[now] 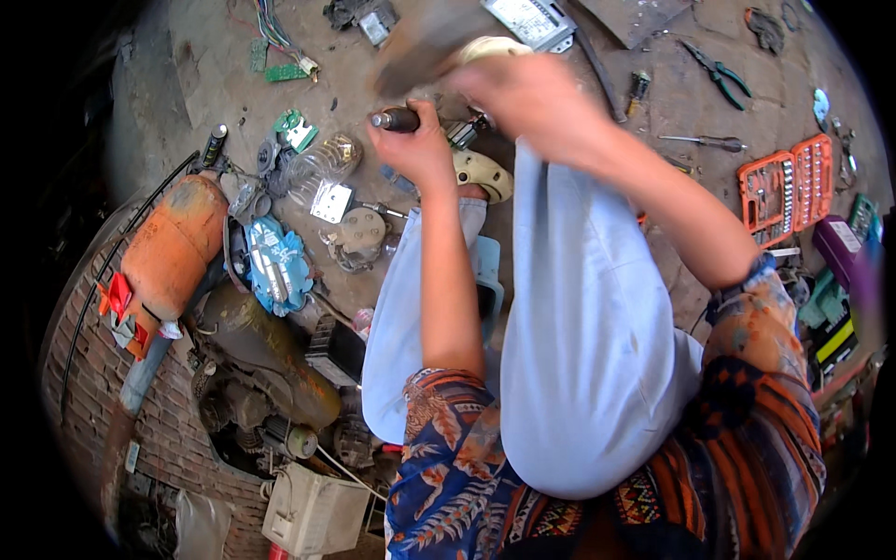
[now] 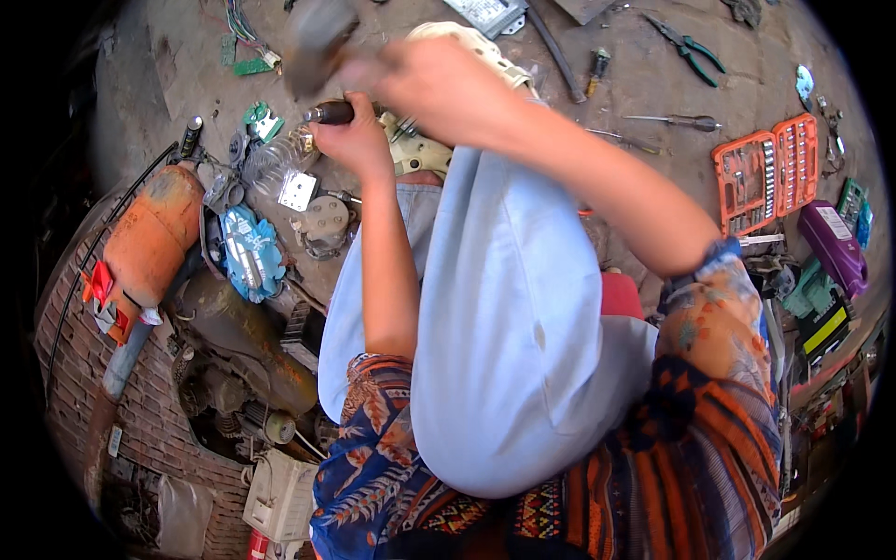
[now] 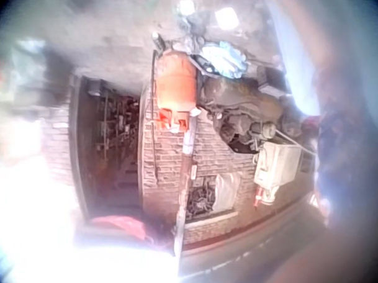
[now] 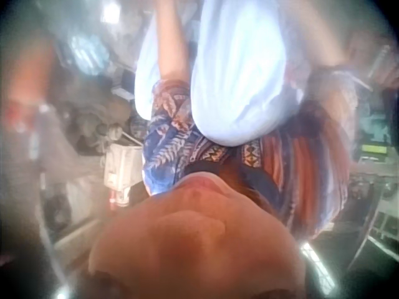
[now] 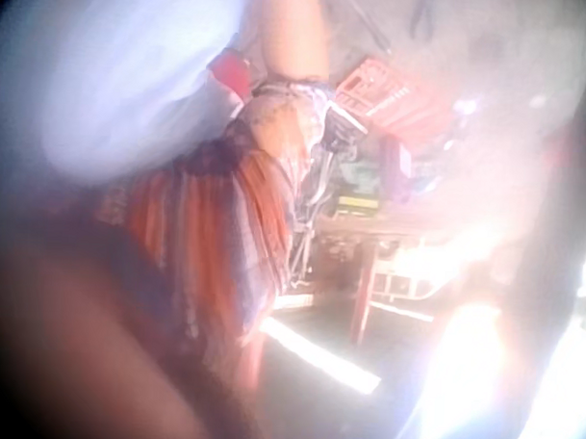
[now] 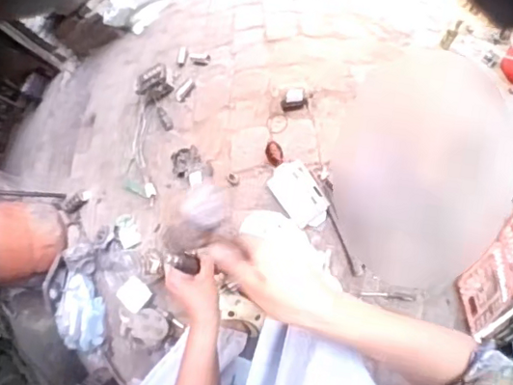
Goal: The person sits on the floor and uses a hammer to repeatedly strike a small cylindrical electronic component held in the left hand. The person continues striking the component throughout the clip, occasionally adjusting its position.
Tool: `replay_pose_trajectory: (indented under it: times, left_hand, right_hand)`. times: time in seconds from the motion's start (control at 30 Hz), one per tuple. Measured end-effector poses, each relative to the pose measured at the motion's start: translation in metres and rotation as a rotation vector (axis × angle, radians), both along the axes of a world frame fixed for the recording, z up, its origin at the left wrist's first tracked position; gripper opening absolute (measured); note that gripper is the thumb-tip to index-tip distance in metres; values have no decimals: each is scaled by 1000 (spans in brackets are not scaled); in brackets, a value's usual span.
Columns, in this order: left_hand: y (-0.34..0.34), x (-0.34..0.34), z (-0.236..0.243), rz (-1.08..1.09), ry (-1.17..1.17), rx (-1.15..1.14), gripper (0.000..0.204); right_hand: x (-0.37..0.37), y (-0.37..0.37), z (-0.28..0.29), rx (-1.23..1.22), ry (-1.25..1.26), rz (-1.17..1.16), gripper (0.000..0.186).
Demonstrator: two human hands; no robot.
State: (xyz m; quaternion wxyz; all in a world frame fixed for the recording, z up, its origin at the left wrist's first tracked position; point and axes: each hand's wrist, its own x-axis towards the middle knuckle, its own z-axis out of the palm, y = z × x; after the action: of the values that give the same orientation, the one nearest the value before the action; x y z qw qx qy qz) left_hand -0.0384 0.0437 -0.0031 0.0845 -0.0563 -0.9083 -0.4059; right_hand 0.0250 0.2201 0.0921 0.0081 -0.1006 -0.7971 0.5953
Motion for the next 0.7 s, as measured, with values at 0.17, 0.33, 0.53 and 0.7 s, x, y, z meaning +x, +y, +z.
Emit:
replay_pose_trajectory:
  times: [0.17,0.33,0.53,0.7]
  left_hand:
    - [-41,-1,-6,4,-186,97,24]
    - [-25,8,-9,247,-155,194,26]
    - [4,3,33,213,-266,110,23]
    - [6,-7,22,112,-138,-30,30]
  right_hand:
    - [-22,-30,5,238,-257,536,58]
    - [-8,1,-3,-69,-117,106,45]
    - [23,47,3,-78,-135,-227,49]
    - [47,52,-8,-98,-265,-283,56]
